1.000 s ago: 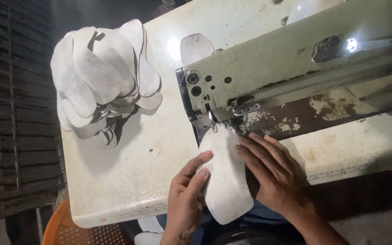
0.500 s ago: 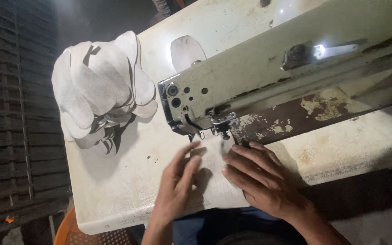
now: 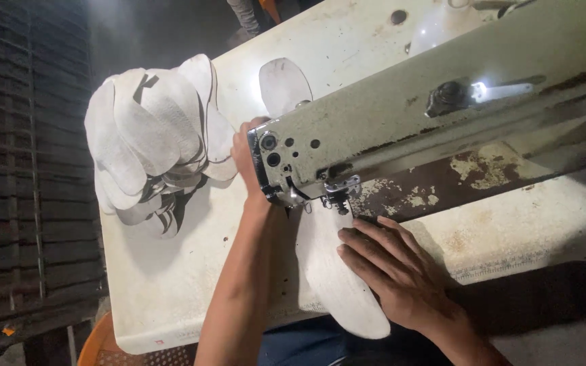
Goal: A worker is efficiently sewing the edges of white shoe insoles using an industrial sewing machine at a stitching station.
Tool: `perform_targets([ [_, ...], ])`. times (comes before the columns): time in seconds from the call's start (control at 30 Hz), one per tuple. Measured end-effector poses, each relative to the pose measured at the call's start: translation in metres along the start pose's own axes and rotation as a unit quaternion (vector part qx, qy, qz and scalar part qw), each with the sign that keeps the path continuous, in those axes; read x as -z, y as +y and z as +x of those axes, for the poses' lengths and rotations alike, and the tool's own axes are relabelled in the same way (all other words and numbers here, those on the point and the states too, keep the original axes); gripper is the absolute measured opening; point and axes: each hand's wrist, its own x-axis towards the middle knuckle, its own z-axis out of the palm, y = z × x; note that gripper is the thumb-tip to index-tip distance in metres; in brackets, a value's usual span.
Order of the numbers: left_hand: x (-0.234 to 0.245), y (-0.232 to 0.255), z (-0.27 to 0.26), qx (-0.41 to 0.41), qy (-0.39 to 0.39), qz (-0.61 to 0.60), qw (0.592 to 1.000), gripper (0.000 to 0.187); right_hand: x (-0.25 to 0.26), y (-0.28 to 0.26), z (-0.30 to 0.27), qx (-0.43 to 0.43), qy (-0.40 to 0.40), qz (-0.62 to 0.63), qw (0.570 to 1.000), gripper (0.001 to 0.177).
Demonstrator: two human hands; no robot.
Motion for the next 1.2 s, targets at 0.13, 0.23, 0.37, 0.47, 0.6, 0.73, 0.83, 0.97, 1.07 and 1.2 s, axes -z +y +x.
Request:
perform_targets([
  [0.13,-0.003,0.011,0.009,0.004,0.002,-0.010,1.000,0.015,0.013,-0.004,0.010,0.007,-0.025,-0.003,1.000,0.032],
  [0.23,0.026,0.020,0.014,0.010,-0.044,-0.066,0.997,0.010,0.013,-0.003,0.012,0.028,-0.028,-0.014,0.999,0.038],
  [0.37,0.083,0.015,0.035,0.011,0.025,-0.166,0.986,0.010,0.010,-0.002,0.008,0.049,-0.071,-0.029,0.996,0.056],
  [0.47,0.137,-0.001,0.051,-0.055,0.139,-0.166,0.975,0.008,0.010,-0.002,0.009,0.054,-0.080,-0.021,0.995,0.052],
  [0.6,0.204,-0.039,0.059,-0.085,0.196,-0.100,0.972,0.009,0.008,0.000,0.006,0.048,-0.077,-0.004,0.996,0.050],
  [0.73,0.241,-0.063,0.010,-0.007,0.201,-0.133,0.970,0.036,0.009,0.001,0.004,0.036,-0.101,0.014,0.994,0.048],
  [0.83,0.254,-0.088,-0.047,-0.049,0.278,-0.076,0.956,0.032,0.010,0.000,0.007,0.041,-0.095,0.003,0.995,0.045],
  [0.97,0.255,-0.138,-0.147,-0.082,0.386,0.031,0.918,0.028,0.012,-0.006,0.013,0.052,-0.089,-0.032,0.994,0.032],
  [1.07,0.223,-0.221,-0.253,0.015,0.437,0.073,0.896,0.037,0.013,-0.012,0.018,0.032,-0.095,-0.037,0.994,0.033],
  [1.2,0.151,-0.275,-0.387,0.318,0.409,0.098,0.850,0.032,0.005,-0.011,0.013,0.036,-0.068,-0.064,0.995,0.041],
])
